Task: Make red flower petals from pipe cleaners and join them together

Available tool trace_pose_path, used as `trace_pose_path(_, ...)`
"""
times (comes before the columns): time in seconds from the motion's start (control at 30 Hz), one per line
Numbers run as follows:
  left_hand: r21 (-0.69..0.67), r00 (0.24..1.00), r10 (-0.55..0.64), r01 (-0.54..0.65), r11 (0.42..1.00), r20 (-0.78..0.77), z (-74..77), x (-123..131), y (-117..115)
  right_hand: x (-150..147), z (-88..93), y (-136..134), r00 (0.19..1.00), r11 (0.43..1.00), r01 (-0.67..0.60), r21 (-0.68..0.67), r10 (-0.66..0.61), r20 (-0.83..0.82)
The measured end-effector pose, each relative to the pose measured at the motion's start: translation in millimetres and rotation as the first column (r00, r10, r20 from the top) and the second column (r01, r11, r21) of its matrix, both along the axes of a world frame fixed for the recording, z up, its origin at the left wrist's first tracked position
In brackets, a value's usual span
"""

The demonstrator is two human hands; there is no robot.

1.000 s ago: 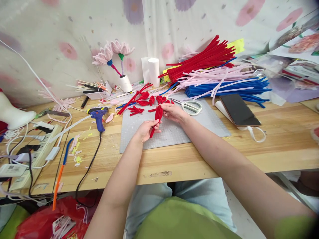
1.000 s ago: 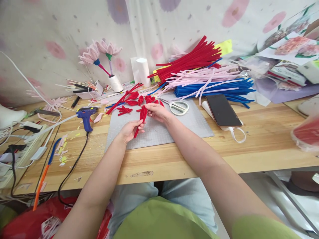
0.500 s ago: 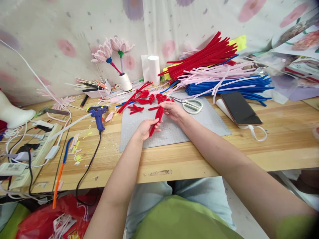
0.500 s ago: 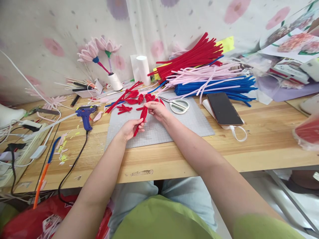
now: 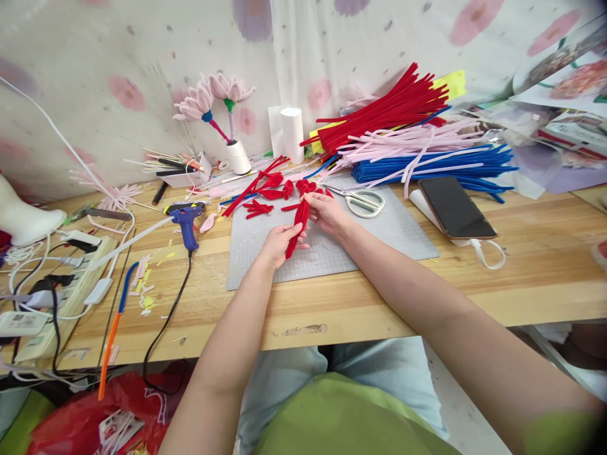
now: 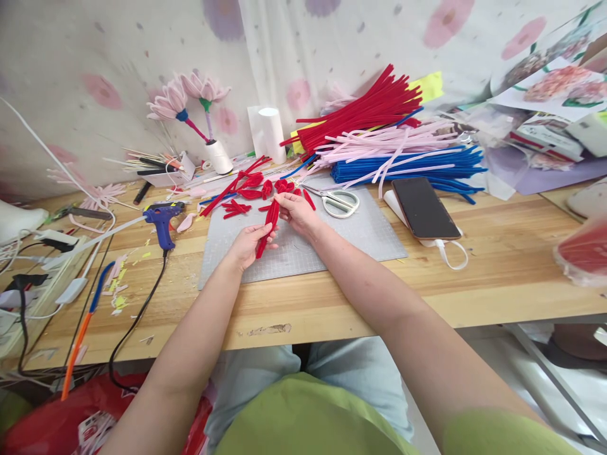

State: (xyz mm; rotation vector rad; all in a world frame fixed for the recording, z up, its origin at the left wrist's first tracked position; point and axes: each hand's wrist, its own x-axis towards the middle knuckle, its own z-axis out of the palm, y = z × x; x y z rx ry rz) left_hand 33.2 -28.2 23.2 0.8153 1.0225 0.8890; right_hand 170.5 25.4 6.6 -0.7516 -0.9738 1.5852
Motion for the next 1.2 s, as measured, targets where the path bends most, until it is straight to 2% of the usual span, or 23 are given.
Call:
trace_pose_path(0.13, -0.030, 1.000, 0.000, -0.001, 1.000, -0.019, 1.7, -1.0, 1.1, 1.8, 0.9, -1.5, 0.993, 0.995, -0.102, -0.017, 0.102, 0.053)
trace_pose_path(0.33, -0.032, 0.999, 0.006, -0.007, 0.999, -0.041, 0.6, -0.8, 1.2, 0.3, -2.2, 3.1, 0.999, 1.000, 0.007, -0.028, -0.006, 0.051)
trace_pose_path(0.7, 0.018, 1.000, -0.001, 0.001, 1.000, -0.015, -6.2, 6.0, -0.5, -7.4, -0.8, 1.1, 0.996, 0.986, 0.083, -0.147, -0.078, 0.035)
trace_pose_path(0.77, 0.032, 0.999, 0.039, -0.039, 0.999, -0.021, -6.9, 6.1, 0.3, -5.9, -1.1, 1.4, 0.998, 0.992, 0.051, -0.112, -0.048, 0.031)
trace_pose_path(0.87, 0.025, 0.995, 0.095, -0.094, 0.995, -0.036, -5.0, 4.0, 1.7, -2.9, -0.4, 0.3, 0.997, 0.996, -0.070, -0.064, 0.069, -0.017)
trace_pose_path(0.93, -0.003, 0.996, 0.089, -0.089, 0.996, -0.030, -2.6, 1.5, 2.3, -1.9, 0.2, -0.9, 0.988, 0.987, -0.146, -0.066, 0.143, -0.052)
trace_pose_path(1.0, -0.035, 0.998, 0.055, -0.056, 0.998, -0.015, -0.6, -0.8, 2.6, -2.2, -0.1, -1.2, 0.984, 0.982, -0.170, -0.083, 0.164, -0.073)
trace_pose_path(1.2, -0.025, 0.999, 0.016, -0.017, 1.000, -0.027, -2.8, 2.0, 1.5, -7.0, -4.0, 1.6, 0.999, 0.990, -0.040, -0.137, 0.035, -0.041)
